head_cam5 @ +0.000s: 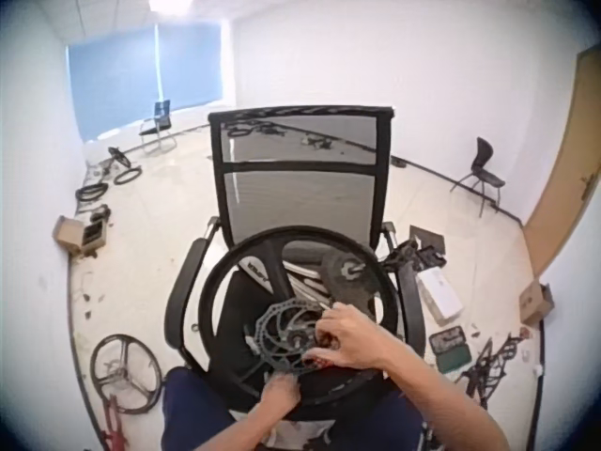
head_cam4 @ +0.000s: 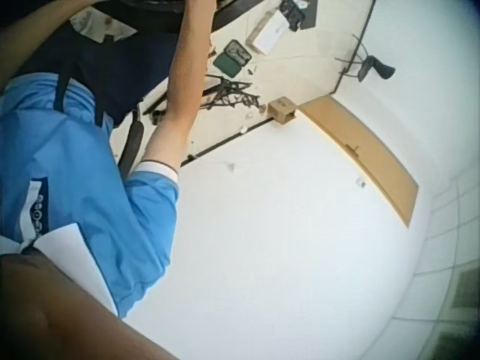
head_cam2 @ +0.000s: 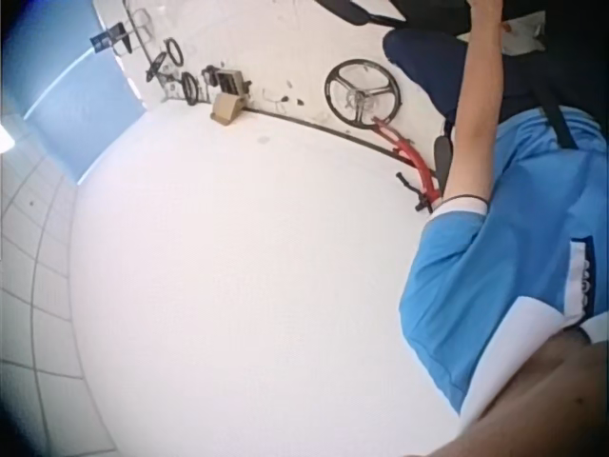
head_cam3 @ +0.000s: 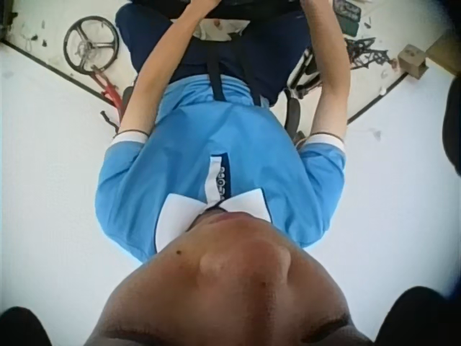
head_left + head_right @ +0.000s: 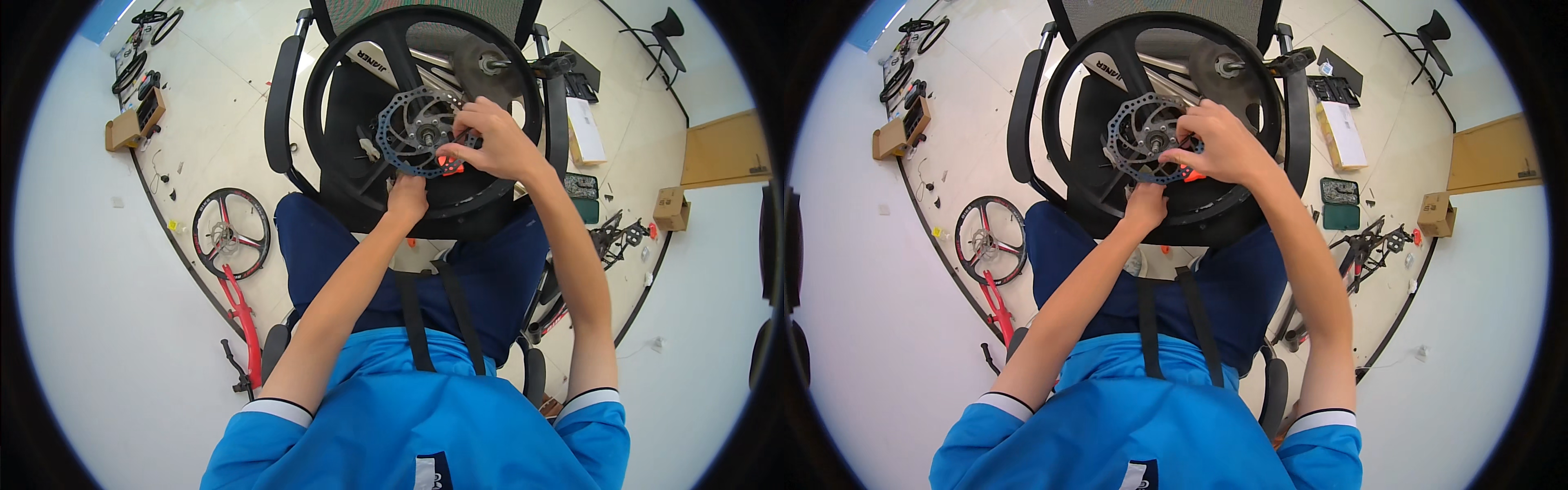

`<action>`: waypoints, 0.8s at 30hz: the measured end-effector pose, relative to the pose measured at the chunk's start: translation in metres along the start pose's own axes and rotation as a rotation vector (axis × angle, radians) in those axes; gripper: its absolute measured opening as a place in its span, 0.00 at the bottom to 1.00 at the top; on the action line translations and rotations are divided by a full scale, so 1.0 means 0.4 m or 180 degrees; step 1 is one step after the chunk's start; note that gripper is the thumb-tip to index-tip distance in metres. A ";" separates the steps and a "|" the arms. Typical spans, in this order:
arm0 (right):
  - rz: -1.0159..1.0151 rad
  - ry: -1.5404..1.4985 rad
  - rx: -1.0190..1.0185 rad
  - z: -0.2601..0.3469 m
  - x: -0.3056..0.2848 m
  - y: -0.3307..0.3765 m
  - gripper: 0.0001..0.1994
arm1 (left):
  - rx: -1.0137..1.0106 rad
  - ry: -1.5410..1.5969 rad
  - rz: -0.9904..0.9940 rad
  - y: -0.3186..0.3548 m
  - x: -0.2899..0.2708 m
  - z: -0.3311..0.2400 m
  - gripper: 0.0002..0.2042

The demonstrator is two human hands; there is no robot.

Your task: The person assembles a bicycle disc brake caliper onto a rotor mounted on a chair. They insert and tighten small fasteners by hand, repeatedly adjusting the caliper position and checking alignment with the rotor.

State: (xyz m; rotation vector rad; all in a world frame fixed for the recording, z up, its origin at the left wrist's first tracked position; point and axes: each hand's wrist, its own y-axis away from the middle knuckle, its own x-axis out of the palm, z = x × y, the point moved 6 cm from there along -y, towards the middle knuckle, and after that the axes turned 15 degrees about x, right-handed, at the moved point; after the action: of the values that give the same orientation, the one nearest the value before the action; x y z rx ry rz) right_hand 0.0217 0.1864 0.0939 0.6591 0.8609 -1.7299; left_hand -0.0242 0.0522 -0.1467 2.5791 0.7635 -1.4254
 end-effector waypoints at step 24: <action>-0.0909 -0.4829 0.2772 -0.115 0.279 0.444 0.08 | 0.1051 0.0850 -0.2532 -0.024 -0.360 -0.202 0.07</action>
State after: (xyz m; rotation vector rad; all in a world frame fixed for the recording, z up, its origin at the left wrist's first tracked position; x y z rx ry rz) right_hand 0.1582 0.1267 -0.0608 -0.3863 -0.9215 -2.1545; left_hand -0.0295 0.0318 0.0174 2.8928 1.9025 -1.4607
